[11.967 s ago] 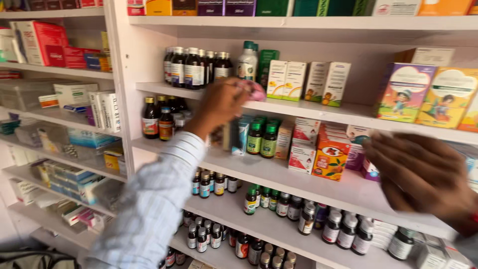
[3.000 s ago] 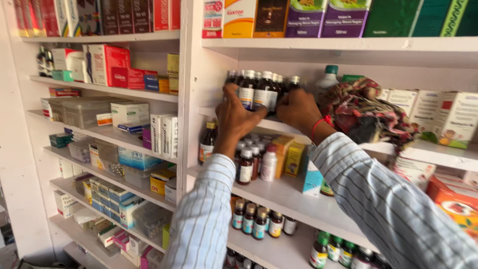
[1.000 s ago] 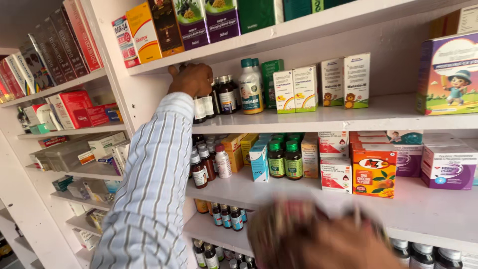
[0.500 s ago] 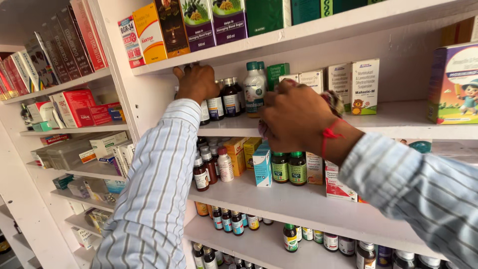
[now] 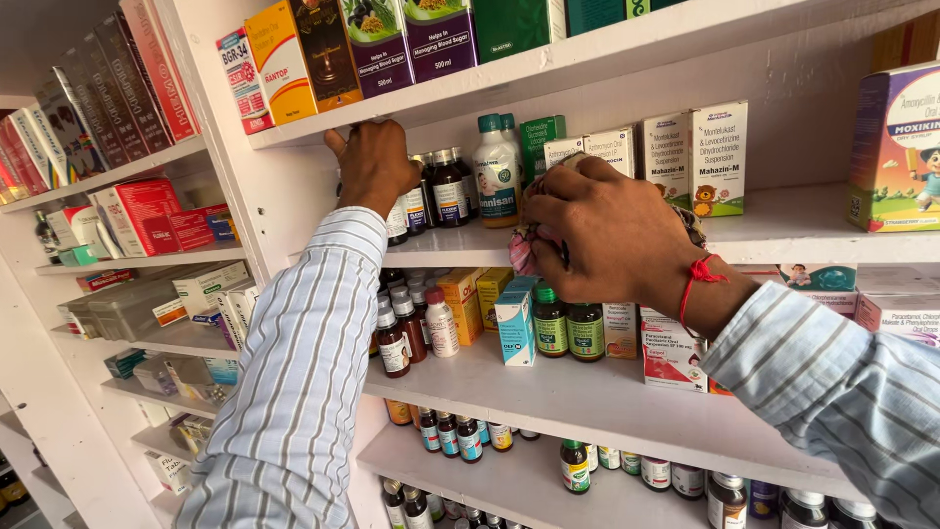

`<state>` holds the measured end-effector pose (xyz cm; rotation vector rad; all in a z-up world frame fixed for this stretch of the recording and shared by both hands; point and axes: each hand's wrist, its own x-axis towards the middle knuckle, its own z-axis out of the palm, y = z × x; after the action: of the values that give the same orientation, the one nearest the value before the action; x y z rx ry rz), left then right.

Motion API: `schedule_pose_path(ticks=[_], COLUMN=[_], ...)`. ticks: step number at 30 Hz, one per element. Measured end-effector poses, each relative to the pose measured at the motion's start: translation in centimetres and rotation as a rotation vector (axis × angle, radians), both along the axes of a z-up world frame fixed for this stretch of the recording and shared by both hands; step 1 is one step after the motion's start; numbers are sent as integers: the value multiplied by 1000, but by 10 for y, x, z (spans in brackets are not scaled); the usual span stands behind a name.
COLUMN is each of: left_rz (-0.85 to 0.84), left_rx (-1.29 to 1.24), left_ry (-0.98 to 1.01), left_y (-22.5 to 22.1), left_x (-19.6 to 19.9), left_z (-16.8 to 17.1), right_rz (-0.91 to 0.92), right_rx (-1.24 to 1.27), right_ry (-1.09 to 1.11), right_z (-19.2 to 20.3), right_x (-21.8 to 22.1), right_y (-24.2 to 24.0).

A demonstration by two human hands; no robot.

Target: The person picks up a pair of scissors and a medicinal strip from a desk, cuts the strip, and puts the items back. They then wipe down the desk surface with a cloth, fold the cloth, and organize various medicine bottles and boxes on the shelves.

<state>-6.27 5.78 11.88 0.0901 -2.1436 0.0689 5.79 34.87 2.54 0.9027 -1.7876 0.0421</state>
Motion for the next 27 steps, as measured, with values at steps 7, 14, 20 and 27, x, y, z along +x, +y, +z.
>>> schedule_pose_path(ticks=[7,14,20,27], left_rz=[32,85,253,246], left_rx=[-21,-180,-236,-149], left_ry=[13,-99,-237,-194], left_y=[-10,7,20,17], left_x=[-7,-10,-28,-47], left_z=[2,2,1,17], right_rz=[11,-7,13,11], right_rx=[-24,-29,-44,-42], right_ry=[32,-10,1,-21], right_z=[-2,0,-1,0], right_x=[2,4,1,0], right_y=[0,-1,-1,0])
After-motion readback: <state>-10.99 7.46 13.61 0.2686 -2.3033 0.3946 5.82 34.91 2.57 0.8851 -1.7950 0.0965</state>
